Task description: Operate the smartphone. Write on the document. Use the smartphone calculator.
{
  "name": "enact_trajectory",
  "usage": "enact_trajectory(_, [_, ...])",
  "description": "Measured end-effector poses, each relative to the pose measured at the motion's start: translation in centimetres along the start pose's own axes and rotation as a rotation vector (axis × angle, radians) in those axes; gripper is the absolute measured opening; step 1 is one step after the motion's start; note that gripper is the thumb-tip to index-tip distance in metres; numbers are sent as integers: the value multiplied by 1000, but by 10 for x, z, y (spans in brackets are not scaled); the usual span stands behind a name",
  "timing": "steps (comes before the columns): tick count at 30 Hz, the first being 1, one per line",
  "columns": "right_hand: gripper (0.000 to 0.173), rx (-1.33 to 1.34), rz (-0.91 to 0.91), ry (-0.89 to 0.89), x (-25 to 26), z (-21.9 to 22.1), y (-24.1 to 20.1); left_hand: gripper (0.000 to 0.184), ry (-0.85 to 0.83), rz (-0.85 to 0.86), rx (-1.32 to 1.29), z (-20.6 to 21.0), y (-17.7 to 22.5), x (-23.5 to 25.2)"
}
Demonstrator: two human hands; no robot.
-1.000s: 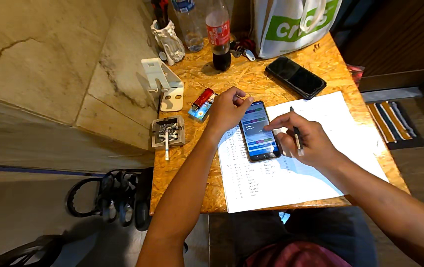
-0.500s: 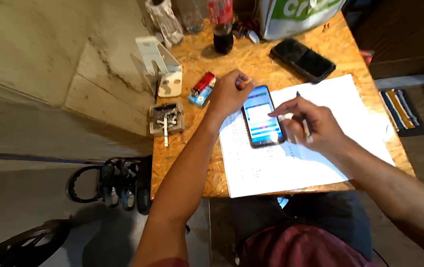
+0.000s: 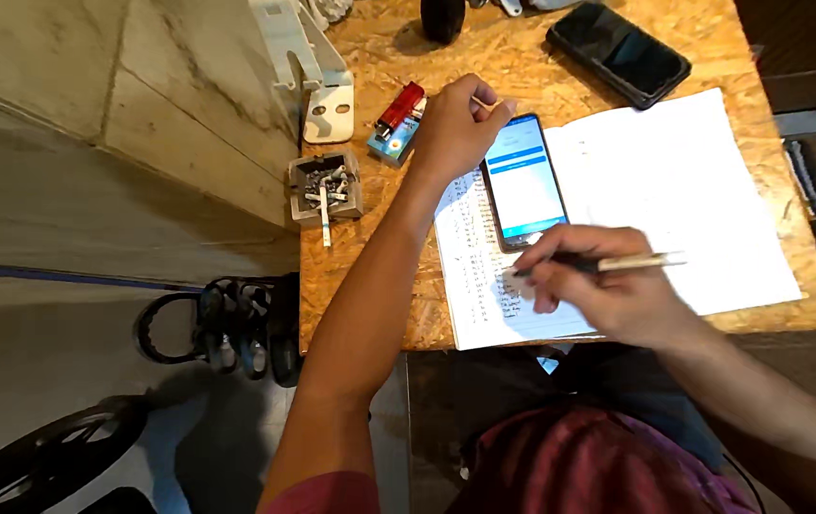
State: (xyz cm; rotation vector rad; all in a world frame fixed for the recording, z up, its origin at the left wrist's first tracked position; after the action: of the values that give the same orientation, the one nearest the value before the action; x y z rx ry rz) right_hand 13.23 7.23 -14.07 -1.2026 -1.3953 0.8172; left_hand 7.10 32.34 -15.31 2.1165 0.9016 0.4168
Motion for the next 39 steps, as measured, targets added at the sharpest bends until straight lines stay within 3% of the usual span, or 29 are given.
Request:
enact_trajectory(5, [4,-46,57,-32,-6,31,14,33,1,2,0,0,-1,0])
enact_trajectory(28, [11,-107,75,-35,-5,33,17,34,-4,6,-10,-1,1,-1])
enact_trajectory(31, [15,-51,-15,2,-1,13,9,35,-6,0,-9,0,1,0])
enact_trajectory(35, [32,-201,-8,16,20,-41,1,34,-3,-2,-12,1,0,0])
enact_trajectory(39, [30,-273,-16,-48,37,-73,16,34,0,-7,-16,0,0,0])
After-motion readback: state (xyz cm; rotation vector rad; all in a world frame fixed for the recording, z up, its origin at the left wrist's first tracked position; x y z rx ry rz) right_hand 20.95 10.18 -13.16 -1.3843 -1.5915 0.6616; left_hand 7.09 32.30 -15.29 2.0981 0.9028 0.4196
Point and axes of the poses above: each hand's wrist, its own x-axis towards the middle knuckle, its own z-axis out of the palm, y = z × x, the point moved 1 cm from there along x, towards the middle knuckle, and after that the axes turned 5 degrees about -z, right-handed, at the moved point
